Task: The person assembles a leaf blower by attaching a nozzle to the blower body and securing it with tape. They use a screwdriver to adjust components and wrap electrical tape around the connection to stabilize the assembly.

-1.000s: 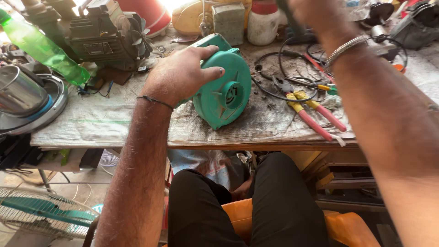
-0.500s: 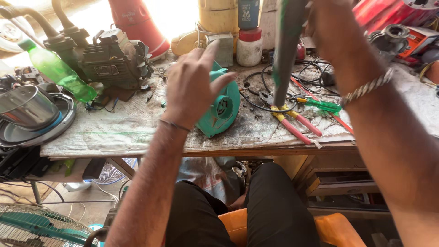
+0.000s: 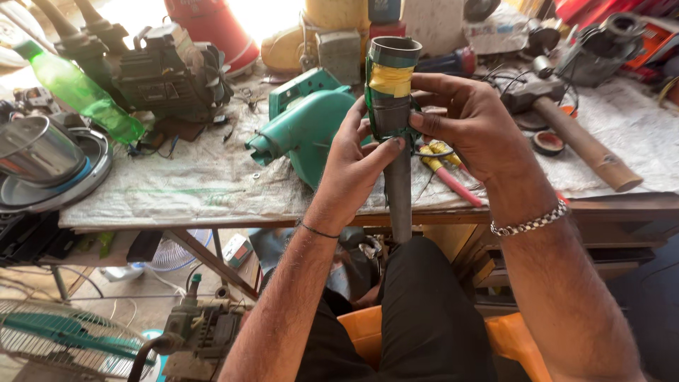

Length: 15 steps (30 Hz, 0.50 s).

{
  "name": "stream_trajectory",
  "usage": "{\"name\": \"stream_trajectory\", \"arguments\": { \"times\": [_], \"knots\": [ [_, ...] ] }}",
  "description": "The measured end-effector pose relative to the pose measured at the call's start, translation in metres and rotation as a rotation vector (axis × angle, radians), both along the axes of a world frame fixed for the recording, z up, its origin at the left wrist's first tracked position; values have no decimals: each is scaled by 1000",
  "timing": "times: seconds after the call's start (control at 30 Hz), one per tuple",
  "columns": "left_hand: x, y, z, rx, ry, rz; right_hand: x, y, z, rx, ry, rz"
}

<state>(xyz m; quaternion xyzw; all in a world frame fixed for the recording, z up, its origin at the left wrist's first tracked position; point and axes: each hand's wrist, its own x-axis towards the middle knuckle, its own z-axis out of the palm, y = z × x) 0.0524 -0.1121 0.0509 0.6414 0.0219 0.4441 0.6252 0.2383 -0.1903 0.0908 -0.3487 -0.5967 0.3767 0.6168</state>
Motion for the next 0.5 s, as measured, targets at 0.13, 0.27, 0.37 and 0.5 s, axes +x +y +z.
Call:
{"name": "stream_trajectory", "arguments": {
  "times": [0.13,0.27,0.37,0.5],
  "knots": [
    [-10,0,-20,-226,-32,-129,-2,-6,-14,-89,-8,-79],
    [-10,-1,-36,-320,-102,-182,-10,-16,-25,-114,199,-19],
    [-16,7,-41,-453,-147,-136,-10,-28,-25,-64,484,116],
    [-21,-2,-48,-355,-124,-150,-5,-45,-20,32,388,54]
  ]
}}
